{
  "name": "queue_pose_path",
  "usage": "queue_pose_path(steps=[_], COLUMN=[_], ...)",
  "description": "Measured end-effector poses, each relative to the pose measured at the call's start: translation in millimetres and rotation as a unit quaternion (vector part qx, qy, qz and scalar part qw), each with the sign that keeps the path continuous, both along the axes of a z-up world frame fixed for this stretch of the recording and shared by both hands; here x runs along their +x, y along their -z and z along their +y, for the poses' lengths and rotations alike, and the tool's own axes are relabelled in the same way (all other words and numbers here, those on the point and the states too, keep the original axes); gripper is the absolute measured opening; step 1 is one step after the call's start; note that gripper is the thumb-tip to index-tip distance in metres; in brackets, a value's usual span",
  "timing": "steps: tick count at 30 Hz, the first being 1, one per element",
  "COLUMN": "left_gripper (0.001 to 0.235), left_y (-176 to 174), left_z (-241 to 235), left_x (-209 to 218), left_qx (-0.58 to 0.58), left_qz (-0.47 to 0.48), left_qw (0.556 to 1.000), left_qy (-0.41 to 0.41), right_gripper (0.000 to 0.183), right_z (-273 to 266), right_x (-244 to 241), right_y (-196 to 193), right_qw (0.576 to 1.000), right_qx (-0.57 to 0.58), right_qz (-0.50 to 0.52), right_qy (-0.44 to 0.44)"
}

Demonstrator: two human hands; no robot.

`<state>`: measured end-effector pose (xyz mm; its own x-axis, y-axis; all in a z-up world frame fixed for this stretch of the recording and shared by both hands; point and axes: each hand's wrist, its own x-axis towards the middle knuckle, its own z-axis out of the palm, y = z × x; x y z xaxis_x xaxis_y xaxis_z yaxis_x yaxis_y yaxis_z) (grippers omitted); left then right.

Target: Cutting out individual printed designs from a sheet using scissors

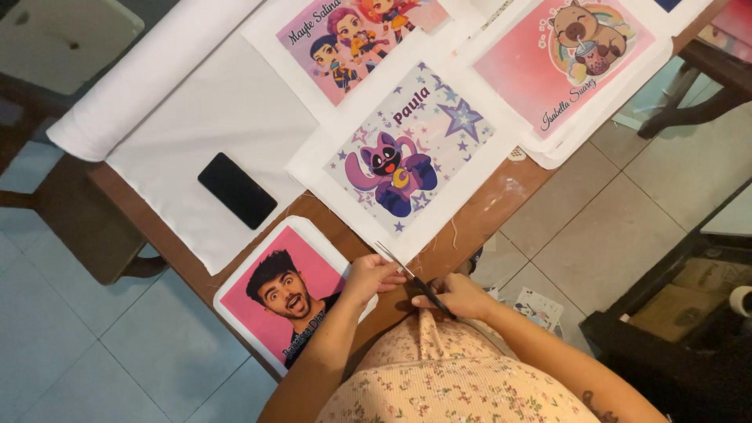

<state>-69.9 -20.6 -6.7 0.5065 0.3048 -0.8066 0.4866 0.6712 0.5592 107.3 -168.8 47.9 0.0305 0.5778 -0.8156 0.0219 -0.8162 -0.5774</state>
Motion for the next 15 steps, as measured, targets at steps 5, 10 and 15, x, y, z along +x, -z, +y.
queue_pose_path(steps=[5,10,15], left_gripper=[0.022,0.023,0.022], left_y=[12,20,17], left_z=[-2,-5,-5], left_x=[-2,-1,-1], left_qx=[0.001,0.014,0.022], left_qz=[-0.008,-0.004,-0.004], left_qw=[1.000,1.000,1.000], left_qy=[-0.004,0.002,0.012], right_gripper=[0.046,0.050,0.050], right_z=[5,19,22], right_x=[0,1,2], right_y=[-12,-20,-22], right_qw=[1.000,0.999,0.998], right_qx=[-0.021,-0.034,-0.041], right_qz=[-0.017,-0.012,-0.021], right_qy=[-0.003,-0.026,-0.052])
